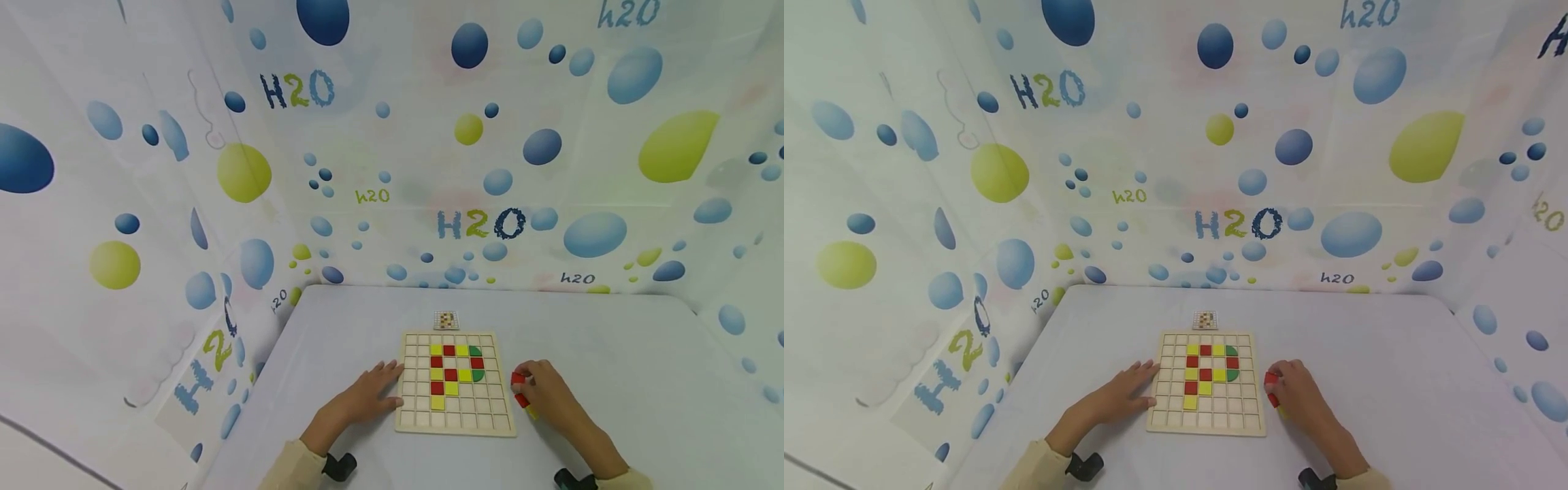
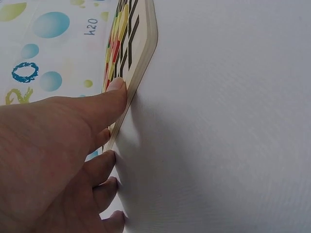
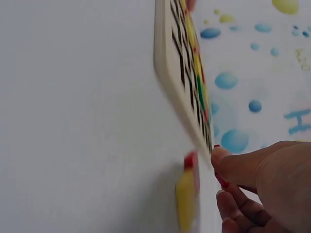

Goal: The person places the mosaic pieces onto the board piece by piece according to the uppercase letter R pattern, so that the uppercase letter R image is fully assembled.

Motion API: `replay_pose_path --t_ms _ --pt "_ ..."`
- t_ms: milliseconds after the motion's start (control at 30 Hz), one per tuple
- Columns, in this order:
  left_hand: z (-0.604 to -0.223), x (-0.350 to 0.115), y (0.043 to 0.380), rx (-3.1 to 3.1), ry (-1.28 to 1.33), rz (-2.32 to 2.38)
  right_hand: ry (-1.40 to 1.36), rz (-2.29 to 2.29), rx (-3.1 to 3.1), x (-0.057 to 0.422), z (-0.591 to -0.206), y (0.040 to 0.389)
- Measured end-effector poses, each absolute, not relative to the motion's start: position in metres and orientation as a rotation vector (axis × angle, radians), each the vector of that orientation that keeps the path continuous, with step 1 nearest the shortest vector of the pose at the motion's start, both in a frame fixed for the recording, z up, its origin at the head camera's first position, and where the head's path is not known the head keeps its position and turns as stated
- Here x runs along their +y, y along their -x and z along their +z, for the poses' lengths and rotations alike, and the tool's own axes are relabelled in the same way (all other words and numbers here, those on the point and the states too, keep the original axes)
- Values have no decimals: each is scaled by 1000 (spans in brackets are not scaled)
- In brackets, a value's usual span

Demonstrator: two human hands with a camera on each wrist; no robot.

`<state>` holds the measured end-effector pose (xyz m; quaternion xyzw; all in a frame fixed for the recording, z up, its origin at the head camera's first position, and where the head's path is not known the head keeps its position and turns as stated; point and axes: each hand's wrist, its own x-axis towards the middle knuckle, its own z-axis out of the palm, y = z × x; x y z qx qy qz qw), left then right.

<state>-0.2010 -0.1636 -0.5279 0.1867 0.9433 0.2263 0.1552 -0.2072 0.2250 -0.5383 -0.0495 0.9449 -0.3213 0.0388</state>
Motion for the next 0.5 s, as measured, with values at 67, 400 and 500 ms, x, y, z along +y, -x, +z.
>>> replay_pose_path --t_ms 67,400,500 --pt "-527 -163 201 2702 -536 649 188 -970 2906 210 -537 204" --pt "-527 -162 200 2702 -513 659 468 -948 2893 154 -542 187" --pt "-527 -162 201 2697 -517 665 550 -908 2920 149 -544 185"
